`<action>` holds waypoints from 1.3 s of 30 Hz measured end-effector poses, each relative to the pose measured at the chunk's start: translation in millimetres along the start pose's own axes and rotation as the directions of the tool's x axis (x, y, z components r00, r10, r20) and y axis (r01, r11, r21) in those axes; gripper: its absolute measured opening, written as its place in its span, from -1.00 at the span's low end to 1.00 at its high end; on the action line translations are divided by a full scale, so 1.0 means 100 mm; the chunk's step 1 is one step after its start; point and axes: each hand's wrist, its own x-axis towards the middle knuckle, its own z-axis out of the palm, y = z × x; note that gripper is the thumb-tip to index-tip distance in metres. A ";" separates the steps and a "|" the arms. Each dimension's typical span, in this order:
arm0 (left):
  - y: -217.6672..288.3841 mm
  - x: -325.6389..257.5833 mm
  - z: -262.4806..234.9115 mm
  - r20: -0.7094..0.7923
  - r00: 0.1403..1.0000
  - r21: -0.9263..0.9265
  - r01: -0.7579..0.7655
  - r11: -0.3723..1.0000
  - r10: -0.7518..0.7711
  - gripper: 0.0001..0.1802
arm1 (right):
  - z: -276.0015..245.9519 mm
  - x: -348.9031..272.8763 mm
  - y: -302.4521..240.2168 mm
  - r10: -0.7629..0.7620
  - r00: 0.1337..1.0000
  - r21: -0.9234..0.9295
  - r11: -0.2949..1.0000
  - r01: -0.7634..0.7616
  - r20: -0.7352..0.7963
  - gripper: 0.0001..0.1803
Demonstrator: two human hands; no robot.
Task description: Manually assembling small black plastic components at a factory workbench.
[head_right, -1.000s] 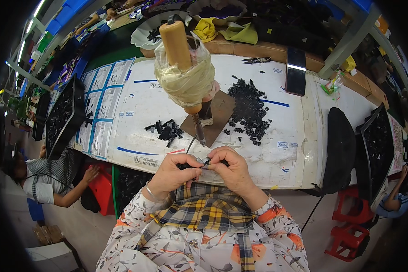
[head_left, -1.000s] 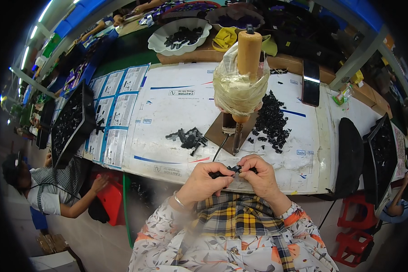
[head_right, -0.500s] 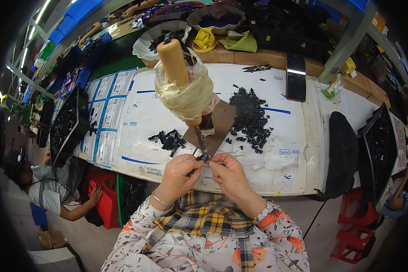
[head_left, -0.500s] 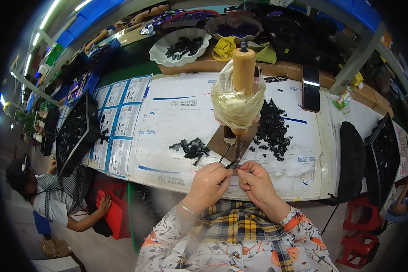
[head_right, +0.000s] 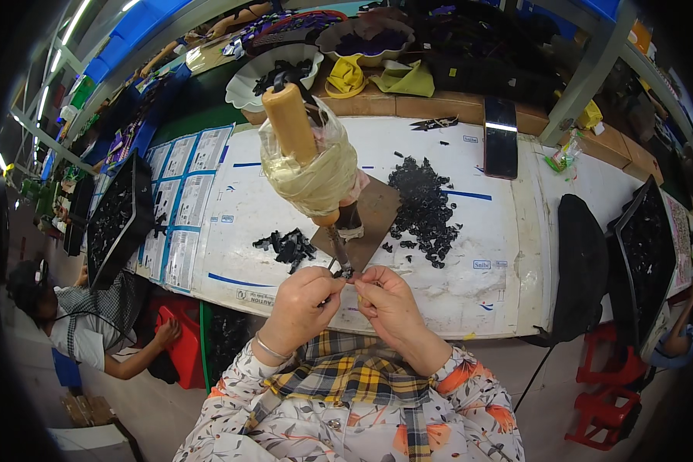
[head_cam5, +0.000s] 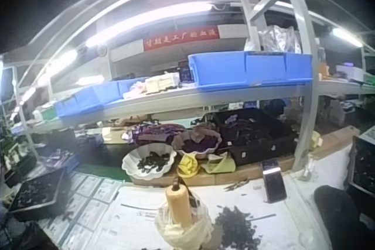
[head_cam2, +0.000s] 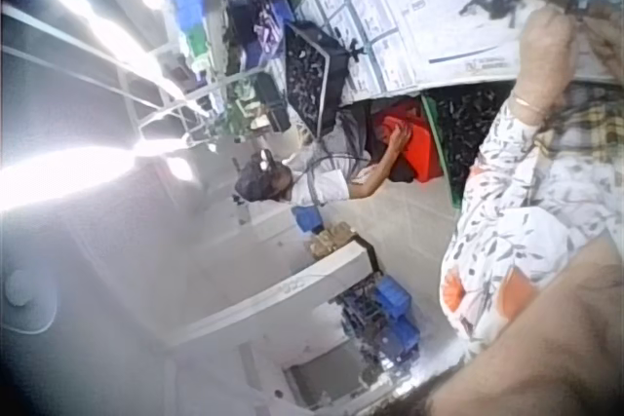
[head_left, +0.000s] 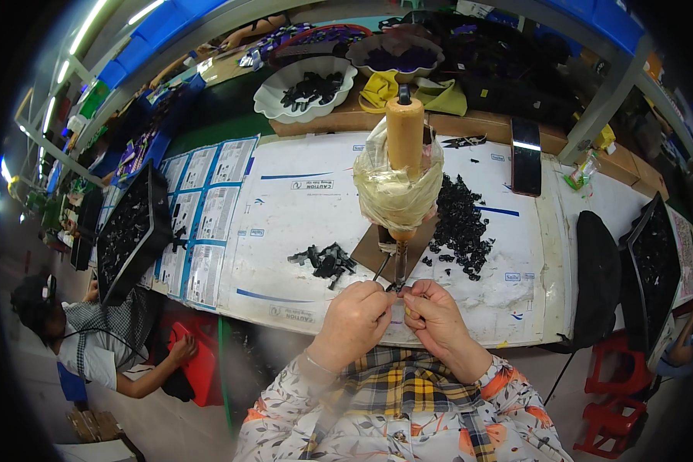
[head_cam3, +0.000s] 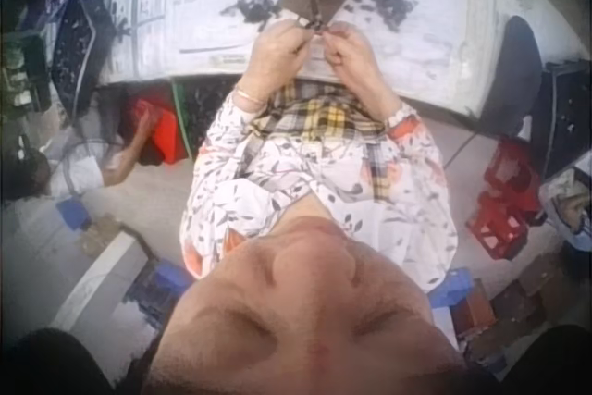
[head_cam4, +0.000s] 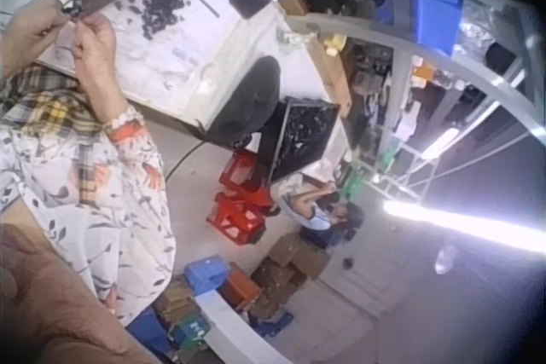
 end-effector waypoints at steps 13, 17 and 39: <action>0.00 -0.01 -0.02 -0.023 1.000 -0.015 -0.012 1.000 0.012 -0.83 | 0.01 -0.01 0.00 -0.010 1.000 0.020 1.000 0.009 0.004 -0.90; 0.00 0.00 -0.01 -0.022 1.000 0.005 -0.013 1.000 0.013 -0.84 | -0.02 0.04 0.01 0.000 1.000 0.024 1.000 0.000 0.003 -0.87; 0.01 0.02 0.00 -0.051 0.999 -0.018 -0.016 1.000 0.015 -0.85 | 0.01 0.00 -0.03 -0.009 1.000 0.014 1.000 0.008 0.003 -0.89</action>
